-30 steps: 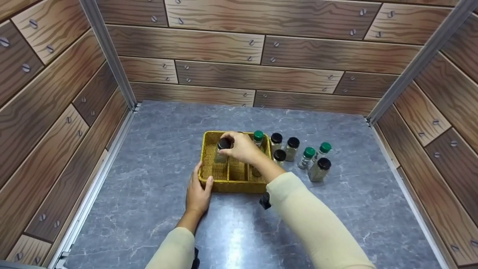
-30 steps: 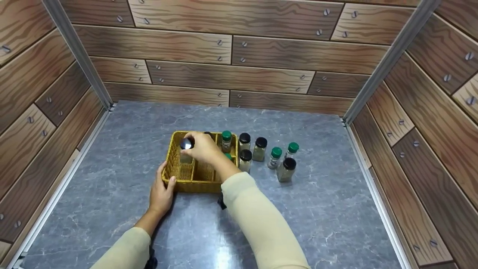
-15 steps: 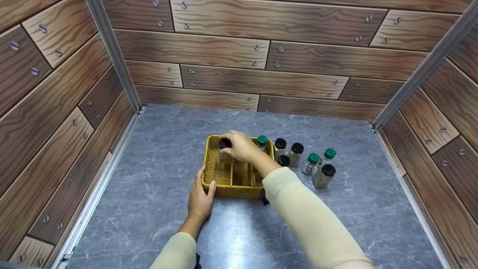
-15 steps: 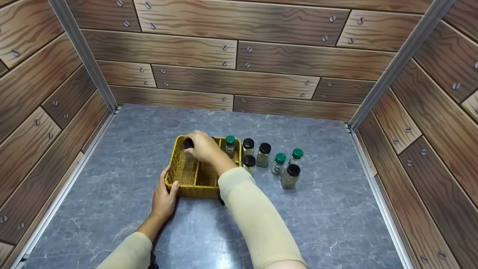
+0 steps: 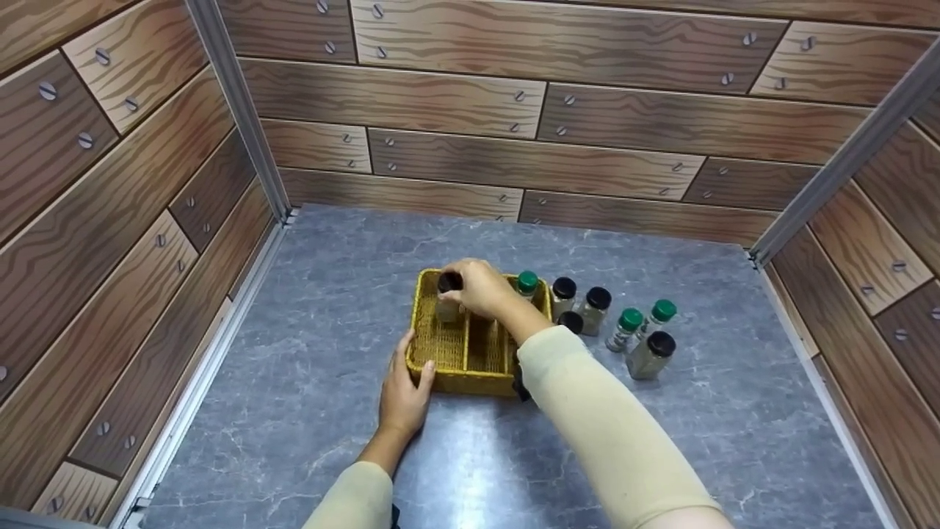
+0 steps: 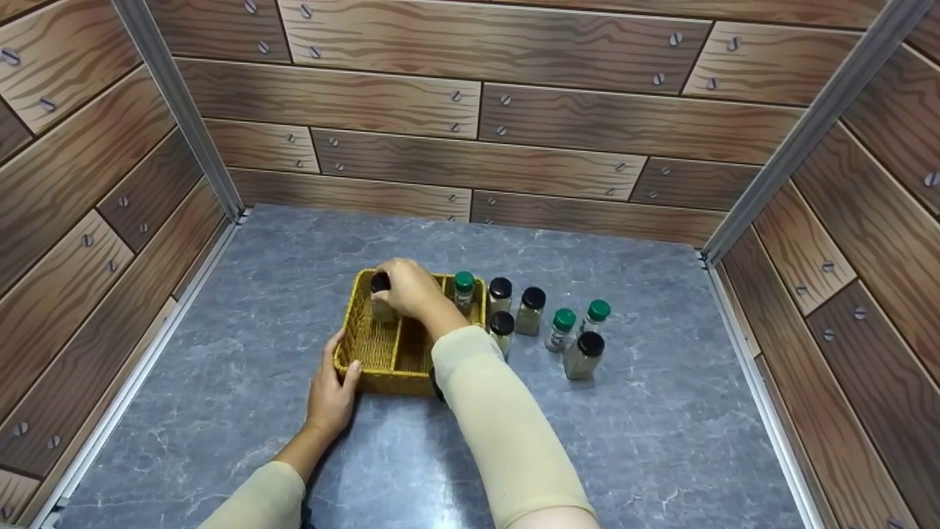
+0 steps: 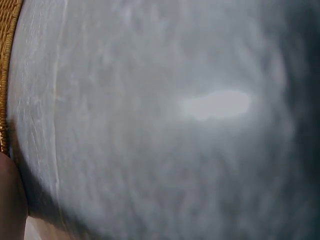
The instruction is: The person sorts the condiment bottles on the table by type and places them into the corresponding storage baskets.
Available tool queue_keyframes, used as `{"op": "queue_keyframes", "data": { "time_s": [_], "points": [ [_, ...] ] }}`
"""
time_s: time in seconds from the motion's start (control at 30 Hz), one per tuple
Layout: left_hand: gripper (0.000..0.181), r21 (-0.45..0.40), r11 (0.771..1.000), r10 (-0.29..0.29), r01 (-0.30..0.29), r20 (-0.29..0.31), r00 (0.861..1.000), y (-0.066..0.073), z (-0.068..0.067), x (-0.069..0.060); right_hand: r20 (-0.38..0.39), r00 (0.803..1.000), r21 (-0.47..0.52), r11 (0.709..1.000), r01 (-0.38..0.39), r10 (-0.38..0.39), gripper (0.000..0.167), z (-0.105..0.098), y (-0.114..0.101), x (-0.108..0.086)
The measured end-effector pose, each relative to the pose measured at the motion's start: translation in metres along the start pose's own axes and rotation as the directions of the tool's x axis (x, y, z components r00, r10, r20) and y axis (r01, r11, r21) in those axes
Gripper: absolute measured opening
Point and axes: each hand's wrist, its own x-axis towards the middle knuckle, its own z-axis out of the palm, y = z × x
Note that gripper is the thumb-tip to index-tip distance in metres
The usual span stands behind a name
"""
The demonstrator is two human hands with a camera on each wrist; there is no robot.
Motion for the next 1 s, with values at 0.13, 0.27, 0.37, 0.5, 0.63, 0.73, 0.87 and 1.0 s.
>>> {"op": "queue_keyframes", "data": {
  "time_s": [0.13, 0.27, 0.37, 0.5, 0.63, 0.73, 0.87, 1.0],
  "points": [
    [0.067, 0.004, 1.000, 0.003, -0.003, 0.007, 1.000, 0.000, 0.001, -0.003, 0.002, 1.000, -0.016, 1.000, 0.013, -0.013, 0.048, 0.004, 0.002, 0.002],
    [0.067, 0.004, 1.000, 0.009, -0.009, 0.009, 1.000, 0.001, 0.000, -0.005, -0.010, 1.000, -0.055, 0.998, 0.025, -0.025, 0.046, 0.006, 0.005, 0.005],
    [0.067, 0.006, 1.000, 0.013, -0.013, 0.007, 1.000, 0.000, -0.001, -0.004, -0.026, 0.999, -0.098, 0.995, 0.032, -0.034, 0.045, 0.009, 0.006, 0.009],
    [0.068, 0.002, 1.000, 0.001, -0.001, -0.005, 1.000, -0.001, -0.004, -0.005, -0.036, 0.998, -0.120, 0.992, 0.050, -0.055, 0.045, 0.014, 0.005, 0.015],
    [0.067, -0.007, 1.000, 0.010, -0.010, -0.020, 1.000, -0.001, -0.005, -0.003, -0.053, 0.997, -0.117, 0.992, 0.055, -0.061, 0.047, 0.016, 0.003, 0.017],
    [0.067, -0.013, 1.000, 0.026, -0.026, -0.025, 0.999, -0.002, -0.004, -0.001, -0.075, 0.997, -0.112, 0.993, 0.023, -0.032, 0.050, 0.017, 0.004, 0.017],
    [0.067, -0.020, 1.000, 0.020, -0.020, -0.012, 1.000, 0.000, -0.001, 0.001, -0.099, 0.995, -0.119, 0.993, -0.022, 0.010, 0.054, 0.017, 0.007, 0.016],
    [0.067, -0.011, 1.000, 0.011, -0.011, -0.008, 1.000, -0.001, 0.000, 0.001, -0.114, 0.994, -0.153, 0.988, -0.022, 0.004, 0.053, 0.019, 0.005, 0.015]
  ]
}}
